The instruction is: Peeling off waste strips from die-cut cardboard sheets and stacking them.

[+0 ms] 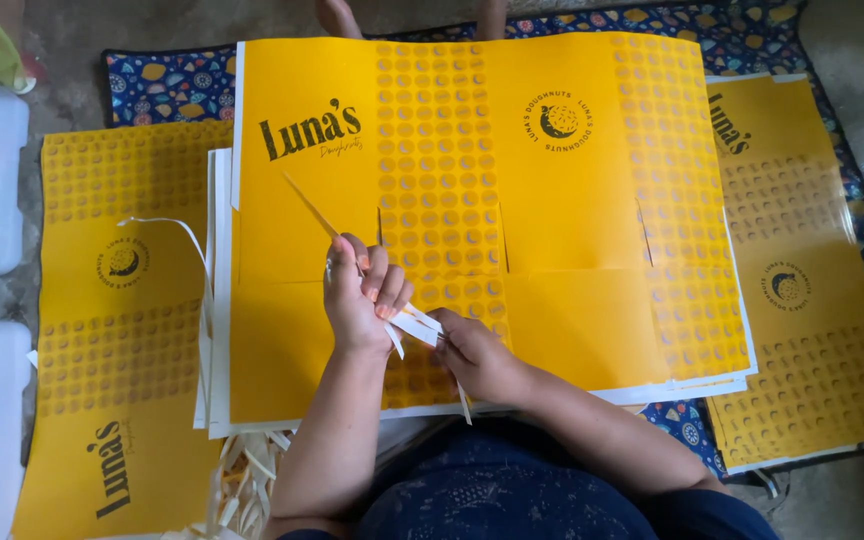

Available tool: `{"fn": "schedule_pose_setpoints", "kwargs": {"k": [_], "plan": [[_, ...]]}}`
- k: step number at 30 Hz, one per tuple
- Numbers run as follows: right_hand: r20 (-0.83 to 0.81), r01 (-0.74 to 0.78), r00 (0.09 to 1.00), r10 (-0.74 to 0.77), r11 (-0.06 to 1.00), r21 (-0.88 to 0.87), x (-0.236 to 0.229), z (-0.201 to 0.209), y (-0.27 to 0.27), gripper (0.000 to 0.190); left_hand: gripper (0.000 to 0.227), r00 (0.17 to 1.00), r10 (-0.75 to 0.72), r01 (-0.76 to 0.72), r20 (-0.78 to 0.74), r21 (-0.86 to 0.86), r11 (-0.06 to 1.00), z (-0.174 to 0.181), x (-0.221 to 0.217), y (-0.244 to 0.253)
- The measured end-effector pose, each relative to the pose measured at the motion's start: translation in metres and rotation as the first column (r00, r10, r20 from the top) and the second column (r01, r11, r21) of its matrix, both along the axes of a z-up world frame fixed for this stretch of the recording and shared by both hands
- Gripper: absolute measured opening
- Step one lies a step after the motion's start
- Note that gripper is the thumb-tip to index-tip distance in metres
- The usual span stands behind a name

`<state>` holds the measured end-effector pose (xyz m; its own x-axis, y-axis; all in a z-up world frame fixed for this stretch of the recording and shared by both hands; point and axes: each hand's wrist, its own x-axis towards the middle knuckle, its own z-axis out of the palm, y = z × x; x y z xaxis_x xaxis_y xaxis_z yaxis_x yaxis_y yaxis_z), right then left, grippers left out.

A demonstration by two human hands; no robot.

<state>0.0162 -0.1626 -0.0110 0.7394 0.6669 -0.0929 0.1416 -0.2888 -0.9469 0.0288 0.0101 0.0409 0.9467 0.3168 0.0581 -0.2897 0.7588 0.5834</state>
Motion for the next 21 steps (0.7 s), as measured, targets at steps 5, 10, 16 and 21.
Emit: {"fn": "schedule_pose_setpoints", "kwargs": {"k": [5, 10, 16, 21], "plan": [[-0.014, -0.007, 1.000, 0.007, 0.999, -0.034, -0.015, 0.021, 0.004, 0.032, 0.039, 1.000, 0.001, 0.000, -0.015, 0.032, 0.999, 0.001, -0.005, 0.010], [0.162, 0.027, 0.987, -0.008, 0.993, -0.118, -0.013, -0.014, -0.002, 0.024, 0.040, 1.000, 0.000, 0.000, 0.012, 0.006, 1.000, 0.003, -0.005, 0.015], [0.203, -0.005, 0.979, 0.015, 0.999, -0.049, -0.004, -0.012, -0.010, 0.024, 0.038, 1.000, 0.010, -0.010, -0.015, 0.027, 1.000, -0.004, -0.013, 0.022], [0.382, -0.183, 0.910, 0.162, 0.983, 0.020, 0.017, 0.047, 0.002, 0.032, 0.031, 0.968, 0.238, -0.208, -0.075, 0.280, 0.937, -0.022, -0.034, 0.055]]}}
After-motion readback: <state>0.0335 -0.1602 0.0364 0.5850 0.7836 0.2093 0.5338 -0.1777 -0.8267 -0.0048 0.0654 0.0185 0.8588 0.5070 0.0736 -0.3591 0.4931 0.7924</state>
